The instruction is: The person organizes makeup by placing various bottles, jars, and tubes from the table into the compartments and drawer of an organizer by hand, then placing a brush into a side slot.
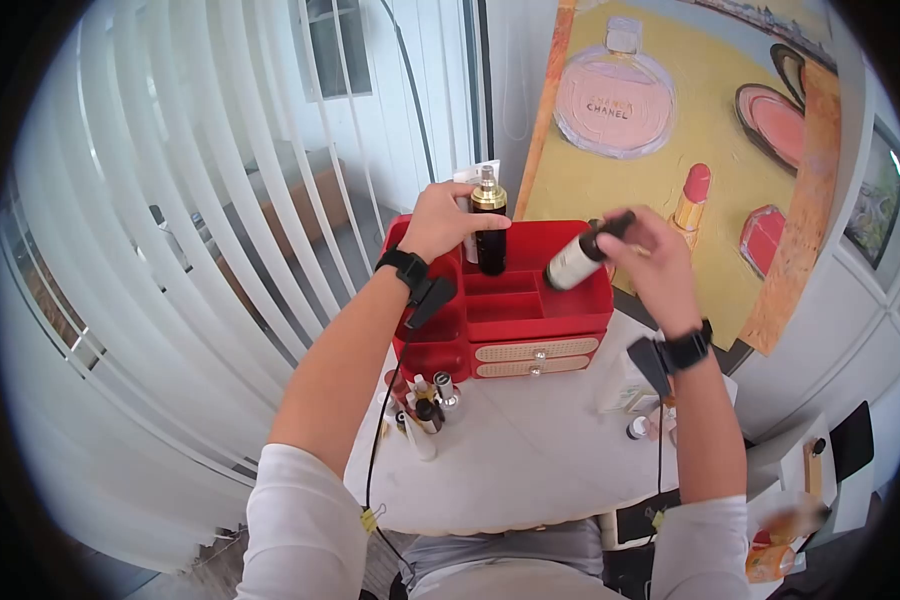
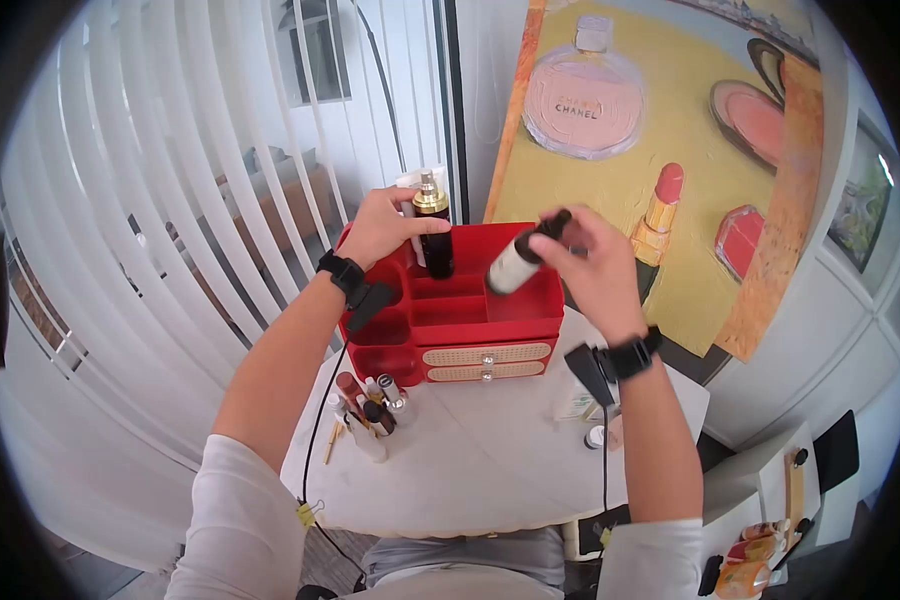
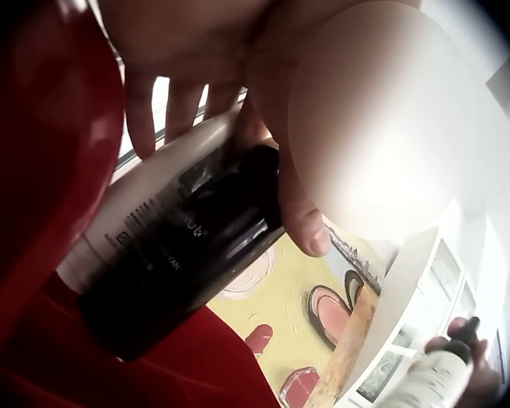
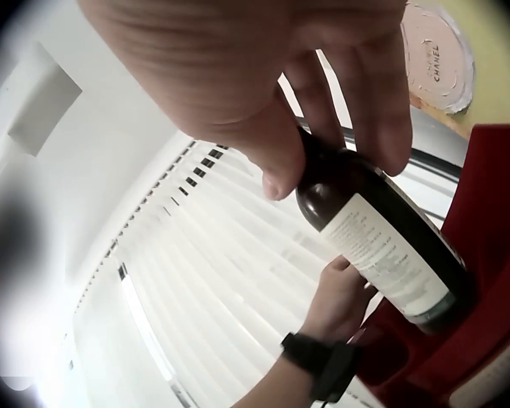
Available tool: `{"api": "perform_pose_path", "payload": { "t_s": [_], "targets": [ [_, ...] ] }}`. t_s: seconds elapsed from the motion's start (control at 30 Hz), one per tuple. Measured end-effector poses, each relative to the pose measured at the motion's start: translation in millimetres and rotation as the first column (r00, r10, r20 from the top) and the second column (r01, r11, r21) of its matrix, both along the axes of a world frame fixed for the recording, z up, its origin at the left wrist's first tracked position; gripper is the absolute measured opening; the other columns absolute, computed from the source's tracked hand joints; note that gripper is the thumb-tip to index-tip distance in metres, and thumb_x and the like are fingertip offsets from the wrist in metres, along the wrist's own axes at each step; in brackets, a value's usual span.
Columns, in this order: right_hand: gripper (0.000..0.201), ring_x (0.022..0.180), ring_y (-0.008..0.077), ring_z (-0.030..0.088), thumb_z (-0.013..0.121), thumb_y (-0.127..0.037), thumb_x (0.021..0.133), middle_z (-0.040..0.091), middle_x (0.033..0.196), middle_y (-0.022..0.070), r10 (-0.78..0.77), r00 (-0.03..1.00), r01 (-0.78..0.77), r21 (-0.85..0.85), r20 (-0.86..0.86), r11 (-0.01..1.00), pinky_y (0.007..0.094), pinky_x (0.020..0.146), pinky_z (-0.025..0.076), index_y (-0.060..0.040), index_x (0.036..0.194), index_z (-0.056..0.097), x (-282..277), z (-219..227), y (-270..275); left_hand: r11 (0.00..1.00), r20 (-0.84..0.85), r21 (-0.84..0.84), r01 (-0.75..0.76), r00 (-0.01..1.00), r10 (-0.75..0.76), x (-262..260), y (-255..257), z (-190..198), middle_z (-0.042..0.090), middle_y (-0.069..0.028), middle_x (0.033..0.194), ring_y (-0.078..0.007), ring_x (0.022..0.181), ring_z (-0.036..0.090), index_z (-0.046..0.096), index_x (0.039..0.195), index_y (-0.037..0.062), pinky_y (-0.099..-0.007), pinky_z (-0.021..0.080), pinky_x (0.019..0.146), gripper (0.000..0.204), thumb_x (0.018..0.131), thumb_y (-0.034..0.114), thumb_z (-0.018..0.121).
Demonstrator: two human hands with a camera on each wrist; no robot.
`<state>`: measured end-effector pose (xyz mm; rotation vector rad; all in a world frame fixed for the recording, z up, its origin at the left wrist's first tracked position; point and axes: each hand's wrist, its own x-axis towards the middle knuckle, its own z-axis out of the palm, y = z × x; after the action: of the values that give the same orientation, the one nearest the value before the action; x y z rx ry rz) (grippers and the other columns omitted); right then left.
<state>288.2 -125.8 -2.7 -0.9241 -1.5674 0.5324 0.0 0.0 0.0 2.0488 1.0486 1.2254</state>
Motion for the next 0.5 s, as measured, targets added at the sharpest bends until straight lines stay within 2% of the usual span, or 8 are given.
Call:
{"api": "perform_pose_path", "payload": {
  "t_s": [0.07,0.13,0.2,0.23,0.3,0.4,0.43,0.5],
  "targets": [
    [0.027,0.087,0.0155,0.073,0.079,-0.009,0.091,0.075,0.093,0.0081,-0.132,0.987,0.114,0.184,0.091,0.976,0.0320,0.080,0.059,0.0007,0.114,0.069,-2.7,-3.1,37.6,1.000,0.030,-0.030,0.005,1.000,-0.004,-1.2,2.1,-3.6,0.079,-0.0088,0.088,-0.0159,0.081,0.073,0.082,0.103,0.0029,-0.0317,0.058,0.078,0.044,0.072,0.030,0.097],
    [0.028,0.087,0.0178,0.074,0.080,-0.010,0.091,0.076,0.093,0.0100,-0.134,0.986,0.118,0.156,0.100,0.981,0.0327,0.079,0.059,0.0011,0.114,0.069,-12.1,-4.7,65.3,0.999,0.059,-0.053,0.007,0.998,-0.003,-1.1,5.7,-6.8,0.079,-0.0092,0.088,-0.0163,0.080,0.073,0.082,0.103,0.0030,-0.0320,0.058,0.077,0.045,0.071,0.031,0.097],
    [0.029,0.086,0.0201,0.075,0.081,-0.012,0.090,0.076,0.094,0.0119,-0.137,0.985,0.122,0.132,0.108,0.984,0.0334,0.078,0.059,0.0015,0.113,0.069,-22.0,-6.6,93.2,0.993,0.054,0.098,-0.070,0.996,0.065,3.4,10.4,-13.6,0.079,-0.0106,0.088,-0.0180,0.080,0.073,0.082,0.103,0.0036,-0.0335,0.058,0.077,0.048,0.071,0.035,0.098],
    [0.031,0.084,0.0218,0.075,0.082,-0.014,0.089,0.076,0.094,0.0138,-0.132,0.981,0.116,0.116,0.142,0.987,0.0337,0.077,0.059,0.0014,0.112,0.070,-28.9,-5.9,102.5,0.993,0.053,0.099,-0.068,0.997,0.063,2.8,12.0,-13.2,0.079,-0.0106,0.088,-0.0180,0.080,0.073,0.082,0.103,0.0036,-0.0335,0.058,0.077,0.048,0.071,0.035,0.098],
    [0.032,0.082,0.0236,0.076,0.083,-0.016,0.088,0.076,0.094,0.0156,-0.133,0.976,0.117,0.097,0.174,0.988,0.0341,0.076,0.059,0.0014,0.112,0.071,-35.4,-11.0,111.9,0.995,0.028,-0.028,-0.099,0.995,0.100,4.2,16.7,-12.1,0.079,-0.0115,0.088,-0.0199,0.080,0.074,0.082,0.103,0.0042,-0.0348,0.058,0.079,0.051,0.069,0.038,0.098],
    [0.037,0.082,0.0276,0.076,0.085,-0.022,0.085,0.077,0.094,0.0190,-0.198,0.947,0.183,0.083,0.255,0.980,0.0367,0.076,0.058,0.0011,0.110,0.073,-49.9,-9.7,114.7,0.993,0.023,0.010,-0.117,0.993,0.116,3.3,12.4,-10.3,0.079,-0.0121,0.090,-0.0215,0.081,0.074,0.082,0.106,0.0046,-0.0357,0.058,0.080,0.050,0.071,0.038,0.097],
    [0.037,0.082,0.0276,0.076,0.085,-0.022,0.085,0.077,0.094,0.0190,-0.202,0.946,0.187,0.081,0.254,0.979,0.0367,0.076,0.058,0.0011,0.110,0.073,-51.8,-10.0,114.7,0.994,0.022,0.008,-0.112,0.994,0.112,3.5,15.0,-12.2,0.079,-0.0121,0.090,-0.0215,0.081,0.074,0.082,0.106,0.0046,-0.0357,0.058,0.080,0.050,0.071,0.038,0.097],
    [0.035,0.076,0.0207,0.073,0.086,-0.020,0.085,0.072,0.086,0.0127,-0.291,0.894,0.243,0.179,0.341,0.953,0.0336,0.070,0.056,0.0031,0.106,0.070,-56.6,-12.2,113.9,0.993,0.050,0.096,-0.062,0.997,0.057,3.5,18.7,-18.1,0.079,-0.0129,0.091,-0.0225,0.082,0.075,0.082,0.107,0.0048,-0.0363,0.058,0.082,0.051,0.072,0.038,0.097]
  ]
}}
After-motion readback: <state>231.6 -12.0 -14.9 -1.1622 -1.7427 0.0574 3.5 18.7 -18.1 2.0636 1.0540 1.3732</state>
